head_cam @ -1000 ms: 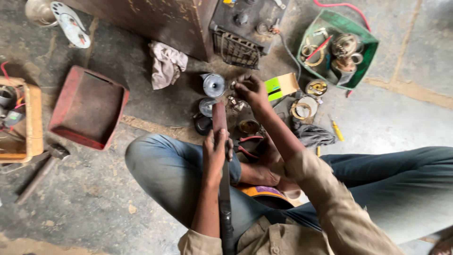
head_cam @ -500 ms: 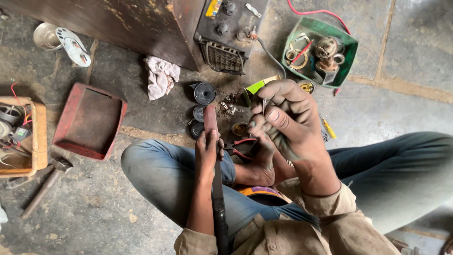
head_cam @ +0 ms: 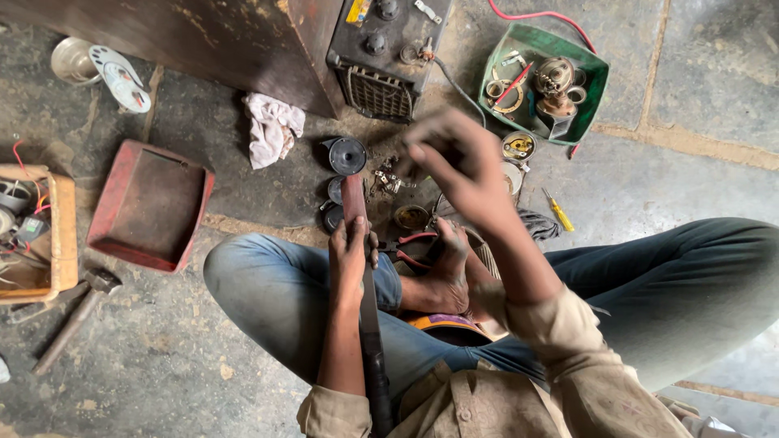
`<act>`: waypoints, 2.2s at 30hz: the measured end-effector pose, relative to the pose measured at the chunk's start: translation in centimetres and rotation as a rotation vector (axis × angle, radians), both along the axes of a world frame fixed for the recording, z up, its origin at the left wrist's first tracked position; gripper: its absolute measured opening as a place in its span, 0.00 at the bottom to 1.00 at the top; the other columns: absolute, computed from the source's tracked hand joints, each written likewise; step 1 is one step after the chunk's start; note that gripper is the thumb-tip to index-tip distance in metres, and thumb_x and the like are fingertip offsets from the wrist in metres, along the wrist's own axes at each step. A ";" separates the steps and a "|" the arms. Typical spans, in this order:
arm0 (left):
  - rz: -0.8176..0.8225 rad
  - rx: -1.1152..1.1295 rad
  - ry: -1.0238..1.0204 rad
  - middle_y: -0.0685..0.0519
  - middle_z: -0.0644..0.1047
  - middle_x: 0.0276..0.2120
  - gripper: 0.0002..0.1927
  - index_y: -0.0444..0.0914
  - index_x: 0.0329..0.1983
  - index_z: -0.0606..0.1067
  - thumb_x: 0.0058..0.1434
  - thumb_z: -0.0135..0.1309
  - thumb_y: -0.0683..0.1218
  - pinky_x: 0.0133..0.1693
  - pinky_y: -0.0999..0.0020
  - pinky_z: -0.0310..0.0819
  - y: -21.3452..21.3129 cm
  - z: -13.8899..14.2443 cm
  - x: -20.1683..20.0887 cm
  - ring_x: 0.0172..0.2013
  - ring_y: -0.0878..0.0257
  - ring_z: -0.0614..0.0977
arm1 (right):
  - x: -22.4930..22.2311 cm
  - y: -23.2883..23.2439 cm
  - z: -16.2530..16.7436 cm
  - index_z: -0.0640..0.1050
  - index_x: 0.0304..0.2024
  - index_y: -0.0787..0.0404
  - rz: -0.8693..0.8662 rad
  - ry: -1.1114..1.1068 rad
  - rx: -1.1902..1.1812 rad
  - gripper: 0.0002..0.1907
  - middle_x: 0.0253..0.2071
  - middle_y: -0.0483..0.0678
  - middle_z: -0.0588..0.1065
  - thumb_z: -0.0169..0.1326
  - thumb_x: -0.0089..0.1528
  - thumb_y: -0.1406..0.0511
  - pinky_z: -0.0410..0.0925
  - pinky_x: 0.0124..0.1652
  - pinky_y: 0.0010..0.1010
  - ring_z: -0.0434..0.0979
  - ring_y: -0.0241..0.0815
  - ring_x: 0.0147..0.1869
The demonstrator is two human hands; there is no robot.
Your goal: The person sits cross-legged on the floor and uses a red-handled file to smooth the edges of small metal parts. They repeatedly pick up parts from the floor, file them, and place them back down among other tools and components.
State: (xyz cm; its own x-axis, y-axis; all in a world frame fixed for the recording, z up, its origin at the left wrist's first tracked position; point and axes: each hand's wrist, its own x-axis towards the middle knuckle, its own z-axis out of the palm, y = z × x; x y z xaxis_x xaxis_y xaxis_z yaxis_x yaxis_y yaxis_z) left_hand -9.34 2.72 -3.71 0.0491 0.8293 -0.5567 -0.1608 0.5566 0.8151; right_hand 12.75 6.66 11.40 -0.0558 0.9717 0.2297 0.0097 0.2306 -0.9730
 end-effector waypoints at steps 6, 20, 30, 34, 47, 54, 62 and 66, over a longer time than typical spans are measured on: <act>0.004 -0.017 -0.033 0.54 0.73 0.20 0.16 0.36 0.38 0.72 0.71 0.49 0.53 0.15 0.72 0.61 -0.1 0.4 0.1 0.13 0.68 0.70 | -1.0 7.5 -17.5 0.80 0.38 0.60 0.118 -0.788 -0.172 0.09 0.35 0.54 0.81 0.60 0.62 0.61 0.74 0.42 0.40 0.81 0.51 0.38; 0.039 -0.022 -0.038 0.55 0.73 0.20 0.16 0.36 0.37 0.71 0.71 0.49 0.54 0.15 0.73 0.61 -0.5 1.5 -0.1 0.14 0.69 0.70 | -6.0 12.3 -21.6 0.80 0.47 0.58 -0.089 -0.770 -0.292 0.09 0.42 0.58 0.80 0.56 0.65 0.63 0.74 0.44 0.47 0.81 0.61 0.46; 0.011 -0.059 -0.011 0.56 0.72 0.20 0.15 0.37 0.37 0.70 0.71 0.49 0.53 0.15 0.74 0.62 -0.7 1.8 0.6 0.15 0.71 0.70 | -5.6 12.0 -26.0 0.76 0.50 0.60 -0.006 -1.101 -0.458 0.13 0.45 0.62 0.78 0.57 0.65 0.63 0.72 0.44 0.54 0.79 0.66 0.48; 0.014 -0.079 -0.032 0.57 0.72 0.21 0.14 0.37 0.38 0.70 0.71 0.49 0.53 0.15 0.75 0.61 -0.6 2.0 0.5 0.15 0.71 0.71 | -5.7 12.2 -27.0 0.76 0.50 0.61 -0.005 -1.124 -0.346 0.18 0.53 0.63 0.73 0.61 0.57 0.67 0.73 0.41 0.53 0.78 0.65 0.49; -0.002 -0.023 -0.008 0.55 0.73 0.20 0.16 0.36 0.36 0.70 0.72 0.48 0.53 0.15 0.74 0.62 -0.8 1.0 0.4 0.14 0.70 0.70 | -3.4 10.4 -26.6 0.79 0.48 0.57 0.020 -0.699 -0.171 0.15 0.36 0.57 0.81 0.57 0.58 0.68 0.75 0.40 0.44 0.84 0.55 0.40; 0.007 -0.011 -0.044 0.55 0.73 0.20 0.14 0.36 0.37 0.71 0.71 0.49 0.52 0.15 0.72 0.61 -0.6 0.6 0.5 0.13 0.69 0.70 | -3.3 5.9 -23.9 0.78 0.54 0.57 0.106 -1.057 -0.165 0.25 0.49 0.57 0.78 0.56 0.53 0.71 0.75 0.43 0.43 0.80 0.58 0.48; -0.016 -0.006 -0.030 0.54 0.73 0.21 0.15 0.36 0.37 0.70 0.73 0.48 0.53 0.16 0.73 0.62 -0.5 1.2 0.4 0.15 0.69 0.70 | 3.4 2.6 -20.5 0.79 0.53 0.63 -0.076 -1.428 -0.018 0.25 0.54 0.58 0.76 0.58 0.51 0.69 0.72 0.48 0.42 0.76 0.57 0.58; -0.010 -0.036 -0.031 0.54 0.73 0.21 0.15 0.37 0.38 0.71 0.71 0.48 0.53 0.15 0.73 0.61 -0.4 2.0 0.5 0.14 0.69 0.70 | 6.2 1.8 -19.2 0.78 0.61 0.44 0.067 -1.413 -0.681 0.22 0.51 0.54 0.79 0.44 0.69 0.70 0.74 0.47 0.43 0.82 0.54 0.52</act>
